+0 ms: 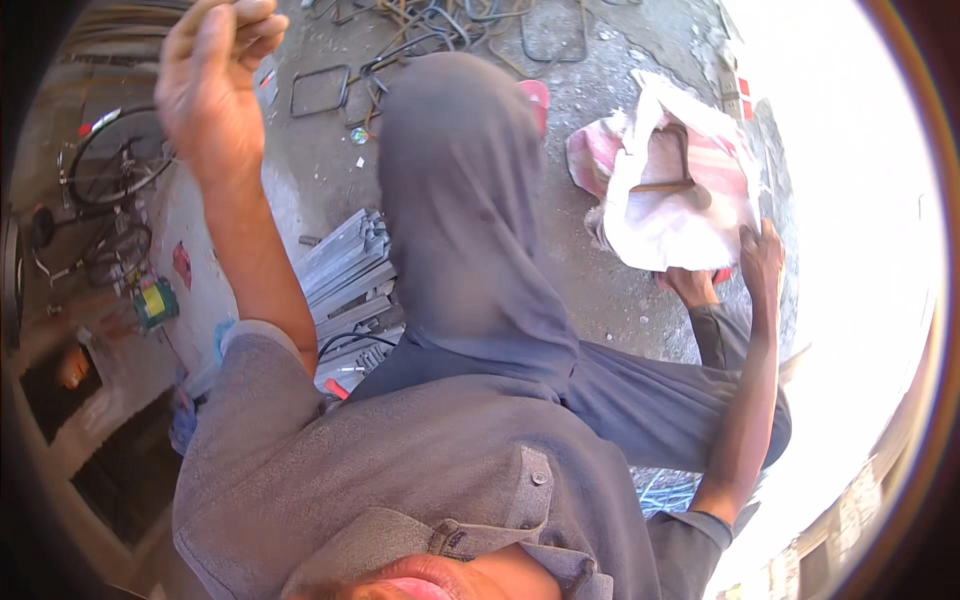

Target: Sort and stack rectangular metal rebar ties into a bag.

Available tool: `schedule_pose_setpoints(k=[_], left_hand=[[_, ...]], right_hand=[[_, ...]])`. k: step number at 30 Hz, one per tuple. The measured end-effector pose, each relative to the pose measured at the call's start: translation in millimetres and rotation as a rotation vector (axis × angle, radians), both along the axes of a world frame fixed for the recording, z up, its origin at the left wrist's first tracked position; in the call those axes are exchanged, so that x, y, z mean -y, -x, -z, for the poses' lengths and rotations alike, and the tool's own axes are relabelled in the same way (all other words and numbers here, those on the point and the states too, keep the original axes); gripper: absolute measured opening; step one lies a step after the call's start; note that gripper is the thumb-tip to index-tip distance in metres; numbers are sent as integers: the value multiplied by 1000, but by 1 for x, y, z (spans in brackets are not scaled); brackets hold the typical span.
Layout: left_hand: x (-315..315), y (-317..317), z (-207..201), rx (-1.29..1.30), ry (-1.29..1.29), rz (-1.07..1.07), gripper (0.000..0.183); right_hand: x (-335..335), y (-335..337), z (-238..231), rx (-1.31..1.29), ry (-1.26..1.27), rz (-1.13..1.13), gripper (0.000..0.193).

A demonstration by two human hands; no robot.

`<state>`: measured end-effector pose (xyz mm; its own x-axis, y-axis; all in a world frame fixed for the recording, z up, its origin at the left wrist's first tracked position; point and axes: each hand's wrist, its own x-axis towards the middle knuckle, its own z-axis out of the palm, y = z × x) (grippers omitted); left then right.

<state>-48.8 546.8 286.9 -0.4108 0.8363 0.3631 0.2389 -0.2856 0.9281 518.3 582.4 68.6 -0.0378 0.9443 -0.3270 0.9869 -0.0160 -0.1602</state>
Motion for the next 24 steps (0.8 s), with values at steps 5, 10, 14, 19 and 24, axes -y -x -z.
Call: schedule_pose_setpoints(k=[5, 10, 14, 19, 24], left_hand=[[-1, 99, 241, -566, 878, -256, 59], [41, 56, 413, -535, 1310, -69, 75], [41, 75, 448, -627, 1179, -598, 51], [-24, -2, 413, -977, 715, -463, 36], [-52, -25, 378, -839, 842, -512, 34]], right_hand=[[-6, 63, -48, -115, 4, 111, 48], [-10, 73, -42, -69, 99, 17, 56], [-13, 90, -40, -155, 241, -24, 62], [13, 65, -68, 49, 191, 36, 64], [14, 45, -55, 138, 148, -92, 59]])
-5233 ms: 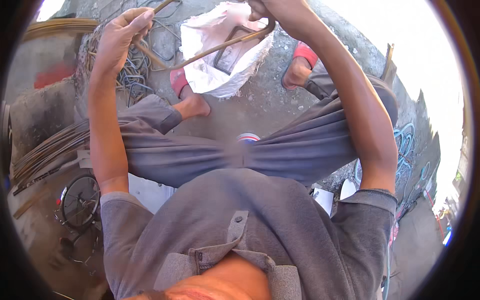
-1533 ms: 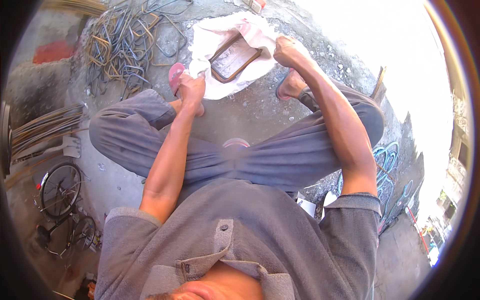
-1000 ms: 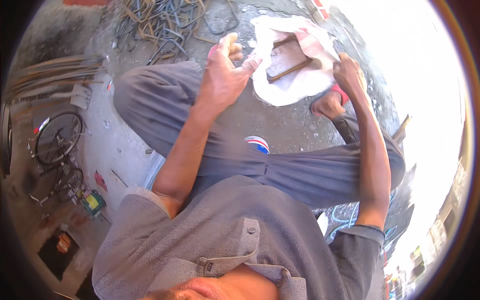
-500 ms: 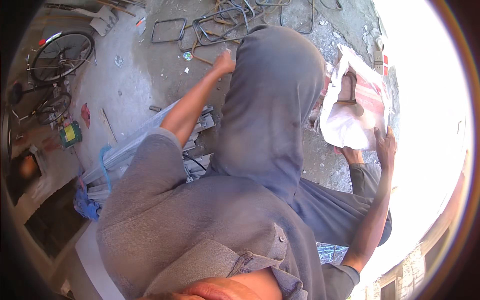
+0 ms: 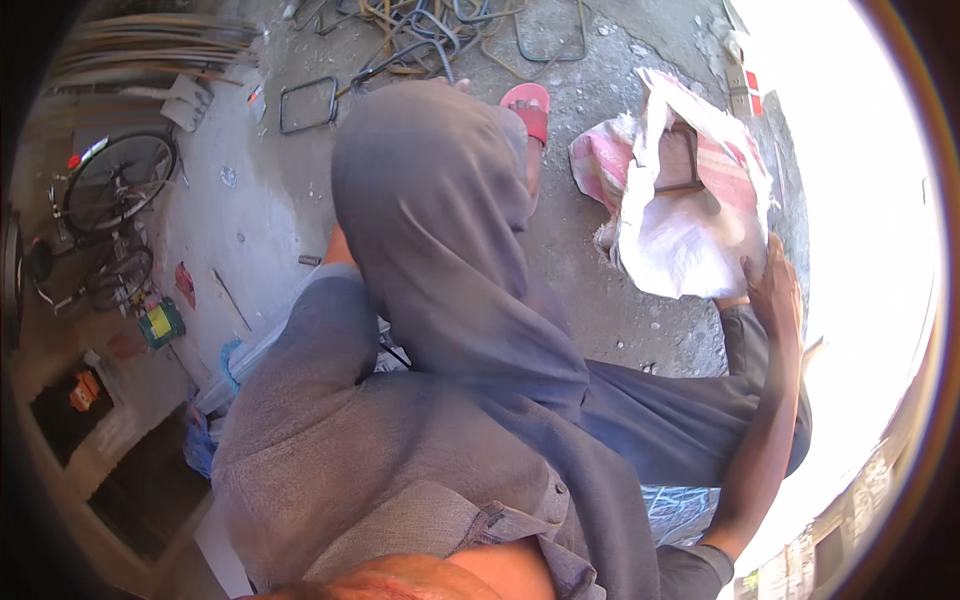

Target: Sort and stack rectangular metal rebar ties into a bag.

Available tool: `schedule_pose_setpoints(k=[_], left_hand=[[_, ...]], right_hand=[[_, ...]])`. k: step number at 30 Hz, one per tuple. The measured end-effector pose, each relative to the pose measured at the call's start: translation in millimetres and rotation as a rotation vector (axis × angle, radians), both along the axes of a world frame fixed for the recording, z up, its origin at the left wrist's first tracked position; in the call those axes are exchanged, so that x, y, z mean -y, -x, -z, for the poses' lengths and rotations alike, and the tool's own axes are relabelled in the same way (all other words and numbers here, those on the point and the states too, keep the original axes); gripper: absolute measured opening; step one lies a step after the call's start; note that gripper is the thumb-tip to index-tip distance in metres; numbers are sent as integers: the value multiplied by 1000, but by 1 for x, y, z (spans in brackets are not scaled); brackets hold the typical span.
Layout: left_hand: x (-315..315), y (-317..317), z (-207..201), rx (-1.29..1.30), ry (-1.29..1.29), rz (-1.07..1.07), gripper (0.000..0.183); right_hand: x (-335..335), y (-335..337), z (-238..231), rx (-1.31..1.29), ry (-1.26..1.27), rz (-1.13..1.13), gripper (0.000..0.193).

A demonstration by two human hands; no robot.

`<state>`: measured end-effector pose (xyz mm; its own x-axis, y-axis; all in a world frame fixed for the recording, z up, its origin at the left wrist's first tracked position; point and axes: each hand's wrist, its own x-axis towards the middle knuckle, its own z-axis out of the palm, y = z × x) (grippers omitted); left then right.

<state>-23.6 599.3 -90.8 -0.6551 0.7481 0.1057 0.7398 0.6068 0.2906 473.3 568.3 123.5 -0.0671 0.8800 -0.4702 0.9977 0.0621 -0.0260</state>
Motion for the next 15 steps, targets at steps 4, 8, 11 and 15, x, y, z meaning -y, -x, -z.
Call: schedule_pose_setpoints(k=[4, 8, 11, 15], left_hand=[[-23, 93, -41, 189, 109, 138, 36], [-41, 155, -193, 426, 66, 244, 34], [-41, 102, -326, 1066, -209, 441, 32], [-48, -2, -437, 1422, -113, 786, 34]], right_hand=[[-16, 15, -7, -120, -48, 15, 41], [-25, 11, 5, -47, 19, 0, 42], [-31, 25, -9, -94, -65, 37, 25], [-34, 31, -6, -167, -178, 34, 24]])
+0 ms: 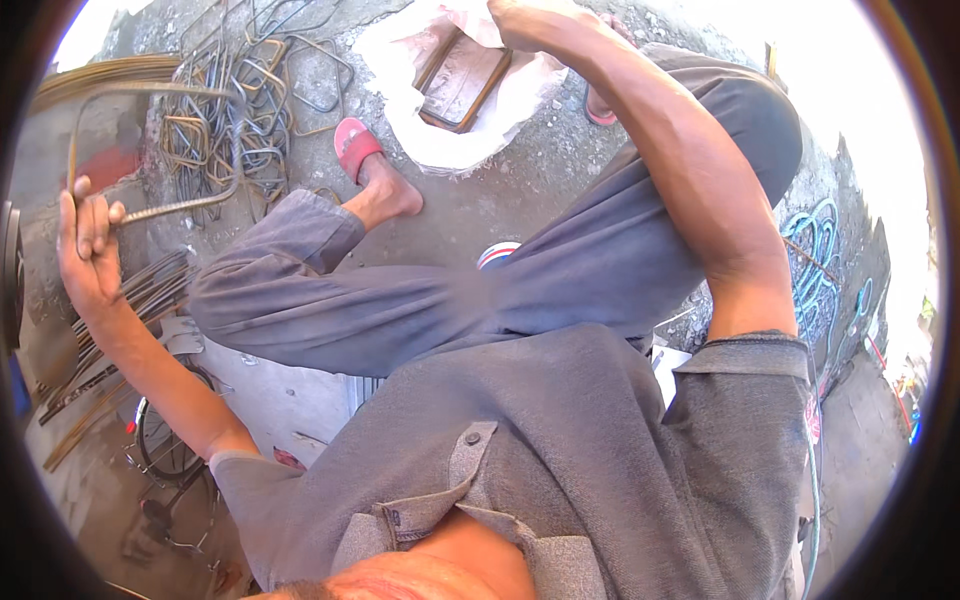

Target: Sort and stack rectangular metal rebar ties into a bag.

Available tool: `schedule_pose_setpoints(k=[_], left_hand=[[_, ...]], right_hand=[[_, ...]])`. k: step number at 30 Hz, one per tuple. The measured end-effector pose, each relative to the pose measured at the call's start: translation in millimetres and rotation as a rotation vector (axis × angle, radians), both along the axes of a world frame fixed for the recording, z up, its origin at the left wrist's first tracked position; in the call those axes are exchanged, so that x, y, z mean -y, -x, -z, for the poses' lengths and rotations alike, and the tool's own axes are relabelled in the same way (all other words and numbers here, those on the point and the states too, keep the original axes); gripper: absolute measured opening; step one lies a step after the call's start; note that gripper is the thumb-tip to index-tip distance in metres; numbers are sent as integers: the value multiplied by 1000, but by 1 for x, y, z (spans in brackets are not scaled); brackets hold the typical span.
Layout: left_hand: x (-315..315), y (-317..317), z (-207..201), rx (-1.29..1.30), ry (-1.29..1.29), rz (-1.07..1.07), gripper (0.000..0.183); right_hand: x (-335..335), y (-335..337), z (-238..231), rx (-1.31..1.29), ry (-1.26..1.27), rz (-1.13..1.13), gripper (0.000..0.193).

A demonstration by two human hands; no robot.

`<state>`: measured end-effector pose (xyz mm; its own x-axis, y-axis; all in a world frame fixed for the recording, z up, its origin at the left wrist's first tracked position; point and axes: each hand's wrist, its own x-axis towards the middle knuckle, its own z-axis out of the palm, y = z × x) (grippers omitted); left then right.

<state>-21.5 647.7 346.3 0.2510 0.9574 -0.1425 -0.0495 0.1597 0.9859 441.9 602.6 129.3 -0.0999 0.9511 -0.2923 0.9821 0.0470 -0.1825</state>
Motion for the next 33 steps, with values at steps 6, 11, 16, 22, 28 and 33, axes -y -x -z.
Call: schedule_pose_setpoints(k=[6, 11, 16, 22, 28, 33], left_hand=[[-7, -170, 51, 130, 118, 112, 31], [40, -234, 123, -85, 46, 159, 25], [97, -277, 177, -585, -19, 287, 25], [76, -250, 265, -441, 126, 555, 29], [30, -269, 320, -843, -413, 431, 49], [1, -275, 344, -984, -329, 647, 49]], right_hand=[[-6, -19, 30, -168, -184, 58, 24], [13, 1, -100, -1065, 433, 481, 40], [21, 16, -24, -1152, 344, 573, 56], [18, 16, 67, -948, 327, 211, 24], [5, 18, 47, -345, 266, -352, 15], [2, 14, 14, -934, 430, 96, 15]])
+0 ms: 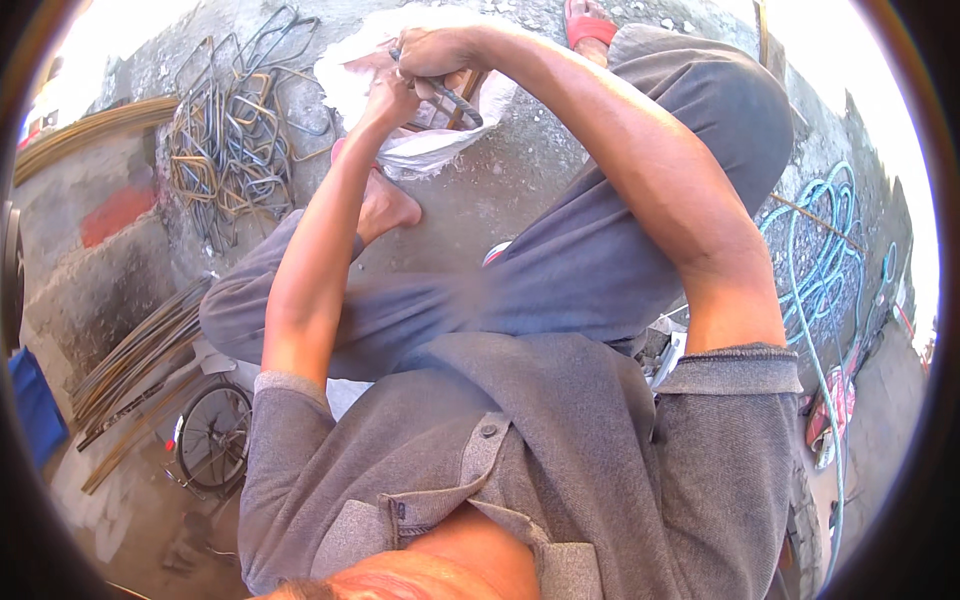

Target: Sort and stack rectangular metal rebar ties into a bag.

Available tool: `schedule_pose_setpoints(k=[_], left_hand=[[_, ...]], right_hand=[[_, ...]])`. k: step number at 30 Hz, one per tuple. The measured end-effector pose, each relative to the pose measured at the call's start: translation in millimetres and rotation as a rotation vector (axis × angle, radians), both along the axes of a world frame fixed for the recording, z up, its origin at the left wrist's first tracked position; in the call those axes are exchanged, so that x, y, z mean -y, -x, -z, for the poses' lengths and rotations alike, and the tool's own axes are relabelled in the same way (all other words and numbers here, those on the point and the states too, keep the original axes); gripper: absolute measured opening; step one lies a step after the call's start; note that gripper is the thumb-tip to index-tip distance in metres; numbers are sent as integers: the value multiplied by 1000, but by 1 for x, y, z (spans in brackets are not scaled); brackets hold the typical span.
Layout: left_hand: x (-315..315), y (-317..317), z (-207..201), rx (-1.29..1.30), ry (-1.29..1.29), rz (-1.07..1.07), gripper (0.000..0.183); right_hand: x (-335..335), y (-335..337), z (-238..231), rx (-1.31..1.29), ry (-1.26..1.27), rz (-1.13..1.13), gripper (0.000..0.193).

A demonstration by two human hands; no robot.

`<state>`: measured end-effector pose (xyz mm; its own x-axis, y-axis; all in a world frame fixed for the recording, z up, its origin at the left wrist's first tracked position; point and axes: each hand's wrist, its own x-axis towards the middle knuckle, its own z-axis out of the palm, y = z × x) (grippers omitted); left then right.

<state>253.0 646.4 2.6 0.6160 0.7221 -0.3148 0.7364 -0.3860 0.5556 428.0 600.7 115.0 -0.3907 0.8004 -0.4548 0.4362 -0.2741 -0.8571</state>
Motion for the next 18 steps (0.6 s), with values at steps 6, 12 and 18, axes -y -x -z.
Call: schedule_pose_setpoints(k=[6, 12, 18], left_hand=[[-10, -4, -5, -182, -61, -23, 30], [-28, 16, 20, -369, -85, 44, 24], [-40, 4, 58, -611, -47, -13, 27]], right_hand=[[2, -12, 17, 393, -458, 210, 23], [17, -22, 13, 904, -451, 235, 41], [14, -44, 39, 815, -387, 236, 25]])
